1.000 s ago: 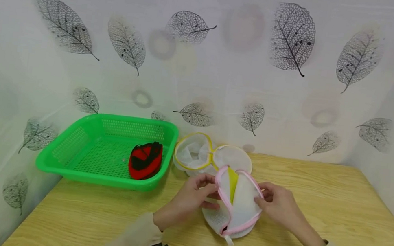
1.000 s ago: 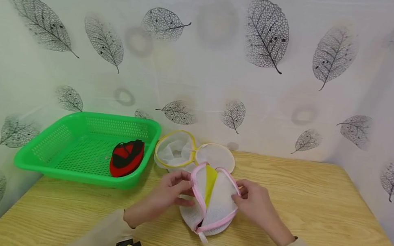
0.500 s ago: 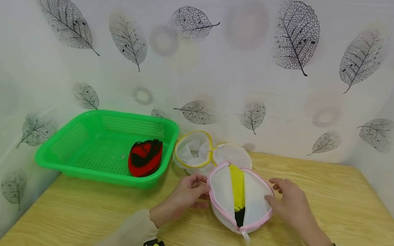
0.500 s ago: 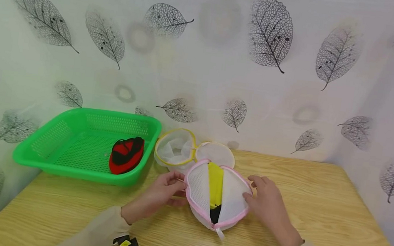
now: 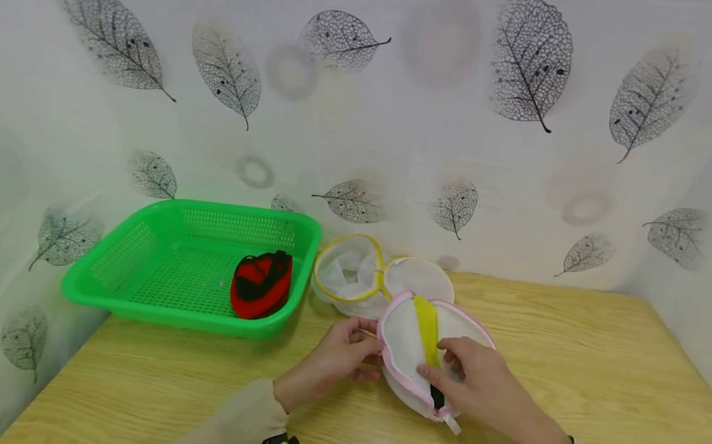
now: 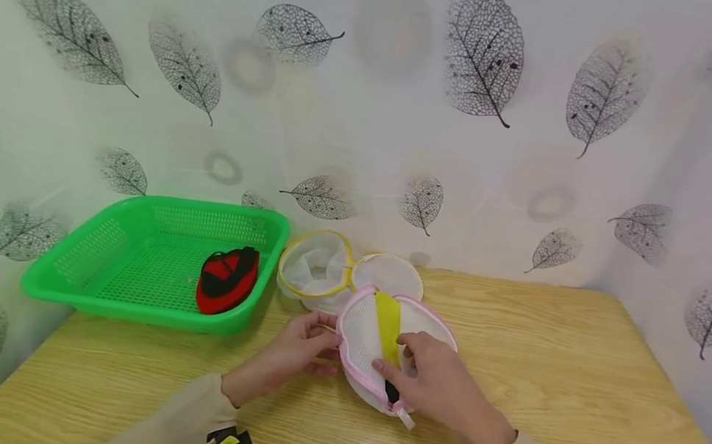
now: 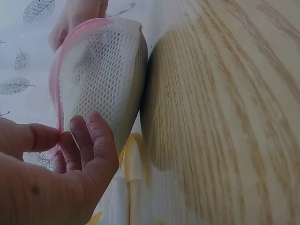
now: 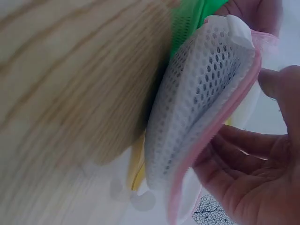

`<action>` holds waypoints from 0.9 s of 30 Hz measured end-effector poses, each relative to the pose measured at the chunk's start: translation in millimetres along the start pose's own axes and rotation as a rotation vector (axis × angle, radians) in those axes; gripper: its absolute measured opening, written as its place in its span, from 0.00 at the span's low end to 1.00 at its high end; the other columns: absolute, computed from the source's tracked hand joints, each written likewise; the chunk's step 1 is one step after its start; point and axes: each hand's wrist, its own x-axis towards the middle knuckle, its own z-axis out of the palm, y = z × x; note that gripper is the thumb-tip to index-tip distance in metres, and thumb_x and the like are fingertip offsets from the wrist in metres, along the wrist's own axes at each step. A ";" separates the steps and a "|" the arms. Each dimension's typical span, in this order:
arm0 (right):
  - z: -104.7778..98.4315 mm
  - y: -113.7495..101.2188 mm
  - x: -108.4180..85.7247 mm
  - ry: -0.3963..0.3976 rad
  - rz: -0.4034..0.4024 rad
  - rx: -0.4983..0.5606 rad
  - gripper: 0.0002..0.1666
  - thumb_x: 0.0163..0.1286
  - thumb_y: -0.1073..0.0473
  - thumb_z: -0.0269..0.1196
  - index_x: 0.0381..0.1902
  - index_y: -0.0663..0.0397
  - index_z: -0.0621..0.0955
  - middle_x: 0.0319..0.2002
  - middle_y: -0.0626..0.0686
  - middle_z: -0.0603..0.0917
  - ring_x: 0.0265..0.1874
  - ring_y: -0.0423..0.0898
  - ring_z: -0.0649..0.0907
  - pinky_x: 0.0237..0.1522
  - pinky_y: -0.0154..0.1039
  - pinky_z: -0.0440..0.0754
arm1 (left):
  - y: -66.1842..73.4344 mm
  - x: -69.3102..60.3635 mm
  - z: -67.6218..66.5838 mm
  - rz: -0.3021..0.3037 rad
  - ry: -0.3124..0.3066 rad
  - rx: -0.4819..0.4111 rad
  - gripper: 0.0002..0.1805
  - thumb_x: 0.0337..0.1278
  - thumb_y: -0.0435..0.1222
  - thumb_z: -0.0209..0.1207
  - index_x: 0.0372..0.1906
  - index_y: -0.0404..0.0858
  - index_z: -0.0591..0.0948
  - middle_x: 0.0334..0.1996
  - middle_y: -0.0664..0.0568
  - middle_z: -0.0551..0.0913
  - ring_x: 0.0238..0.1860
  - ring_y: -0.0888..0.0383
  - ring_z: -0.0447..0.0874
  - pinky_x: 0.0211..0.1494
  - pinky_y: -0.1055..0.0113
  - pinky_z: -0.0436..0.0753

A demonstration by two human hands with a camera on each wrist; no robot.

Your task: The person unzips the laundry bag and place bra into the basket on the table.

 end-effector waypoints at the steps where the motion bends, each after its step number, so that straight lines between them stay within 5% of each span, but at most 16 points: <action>1: 0.1 -1.2 0.1 -0.037 0.032 -0.023 0.20 0.67 0.45 0.70 0.43 0.56 0.84 0.30 0.42 0.79 0.28 0.32 0.74 0.31 0.30 0.76 | 0.1 0.0 0.2 0.002 -0.001 -0.001 0.16 0.69 0.32 0.58 0.57 0.30 0.74 0.38 0.50 0.84 0.35 0.60 0.86 0.38 0.65 0.88; 9: 0.6 -4.7 2.2 -0.156 0.068 -0.115 0.28 0.69 0.35 0.65 0.45 0.54 0.84 0.29 0.42 0.74 0.27 0.33 0.68 0.29 0.30 0.69 | -0.8 0.3 1.8 0.008 0.004 0.001 0.16 0.67 0.31 0.58 0.56 0.29 0.74 0.37 0.50 0.83 0.35 0.60 0.86 0.38 0.64 0.88; 15: 3.9 2.2 4.1 -0.092 -0.006 -0.064 0.13 0.77 0.49 0.61 0.35 0.50 0.84 0.25 0.39 0.73 0.24 0.30 0.68 0.27 0.28 0.70 | -0.5 0.5 1.6 0.004 0.007 0.023 0.16 0.68 0.31 0.56 0.56 0.29 0.74 0.37 0.50 0.83 0.34 0.60 0.85 0.38 0.64 0.88; 20: 8.6 8.8 4.5 -0.027 -0.104 -0.083 0.07 0.72 0.59 0.64 0.32 0.50 0.84 0.23 0.38 0.72 0.23 0.28 0.65 0.24 0.26 0.68 | -1.8 -2.0 -1.3 0.003 0.005 0.059 0.15 0.69 0.30 0.53 0.57 0.28 0.72 0.37 0.49 0.83 0.33 0.61 0.84 0.38 0.63 0.88; 23: 7.7 8.7 5.1 -0.063 -0.061 -0.089 0.05 0.68 0.59 0.67 0.37 0.55 0.86 0.24 0.41 0.73 0.23 0.30 0.65 0.24 0.26 0.67 | -4.1 -3.0 -4.1 -0.003 0.005 0.064 0.15 0.70 0.30 0.52 0.57 0.27 0.72 0.36 0.49 0.83 0.32 0.61 0.83 0.38 0.64 0.88; 27: 4.3 4.5 8.6 -0.168 0.053 -0.114 0.17 0.61 0.53 0.71 0.42 0.59 0.86 0.29 0.45 0.76 0.25 0.33 0.68 0.27 0.28 0.68 | -6.8 -2.5 -6.9 -0.004 0.001 0.059 0.14 0.71 0.30 0.53 0.54 0.27 0.72 0.34 0.51 0.83 0.32 0.62 0.83 0.37 0.65 0.87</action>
